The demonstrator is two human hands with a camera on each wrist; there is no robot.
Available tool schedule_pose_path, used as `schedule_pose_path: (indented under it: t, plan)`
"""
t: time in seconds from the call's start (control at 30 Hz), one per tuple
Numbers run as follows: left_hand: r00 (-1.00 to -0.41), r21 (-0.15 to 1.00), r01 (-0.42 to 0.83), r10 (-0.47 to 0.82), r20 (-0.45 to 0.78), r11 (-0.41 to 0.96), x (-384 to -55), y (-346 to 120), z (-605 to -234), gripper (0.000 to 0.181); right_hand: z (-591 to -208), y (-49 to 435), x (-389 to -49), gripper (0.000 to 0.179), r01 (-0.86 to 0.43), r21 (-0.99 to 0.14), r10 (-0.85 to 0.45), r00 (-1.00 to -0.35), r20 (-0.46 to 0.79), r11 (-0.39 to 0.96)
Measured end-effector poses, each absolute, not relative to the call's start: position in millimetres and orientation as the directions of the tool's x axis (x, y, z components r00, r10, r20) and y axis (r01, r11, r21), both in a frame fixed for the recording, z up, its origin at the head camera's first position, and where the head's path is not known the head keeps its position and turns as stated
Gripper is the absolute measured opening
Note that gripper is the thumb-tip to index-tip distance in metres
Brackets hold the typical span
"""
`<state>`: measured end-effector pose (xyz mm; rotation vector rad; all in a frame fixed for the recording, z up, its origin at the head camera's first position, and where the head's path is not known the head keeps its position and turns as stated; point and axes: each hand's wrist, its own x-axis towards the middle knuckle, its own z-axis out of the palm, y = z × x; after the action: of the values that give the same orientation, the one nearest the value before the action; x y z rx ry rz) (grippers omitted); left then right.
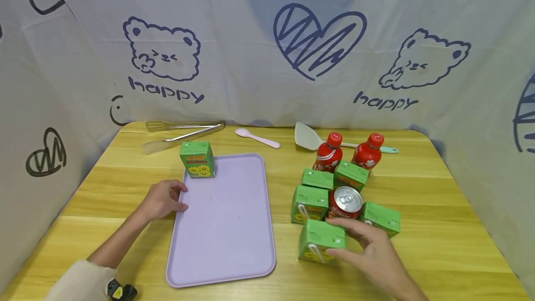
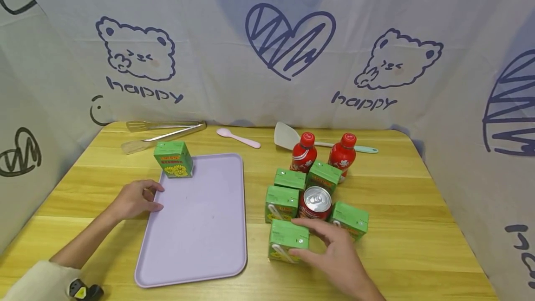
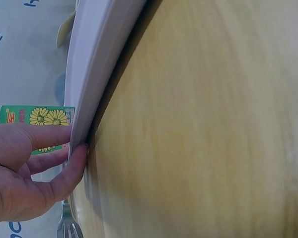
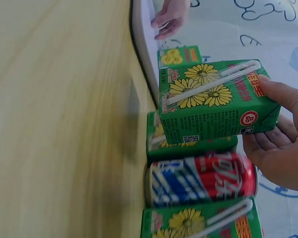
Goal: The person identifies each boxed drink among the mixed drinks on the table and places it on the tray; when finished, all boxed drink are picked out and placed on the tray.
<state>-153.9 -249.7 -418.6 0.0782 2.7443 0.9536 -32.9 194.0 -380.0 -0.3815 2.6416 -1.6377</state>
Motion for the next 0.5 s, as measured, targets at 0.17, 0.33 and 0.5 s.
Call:
schedule_pose_path:
  t: [0.17, 0.33, 0.5]
  plan:
    - [-0.973, 0.618, -0.037, 0.113, -0.202, 0.785, -148.7, -247.7, -416.8, 0.039, -375.2, 180.1, -37.1, 0.045, -0.256, -0.878, -0.239, -0.956, 0.169, 0.404]
    - [-0.968, 0.607, -0.048, 0.113, -0.224, 0.793, -142.2, -248.3, -415.3, 0.039, -371.5, 165.6, -42.6, 0.045, -0.263, -0.88, -0.249, -0.953, 0.173, 0.397]
    - [-0.97, 0.606, -0.031, 0.123, -0.211, 0.795, -135.8, -249.7, -416.1, 0.04, -367.5, 149.6, -50.1, 0.045, -0.26, -0.896, -0.26, -0.95, 0.171, 0.36]
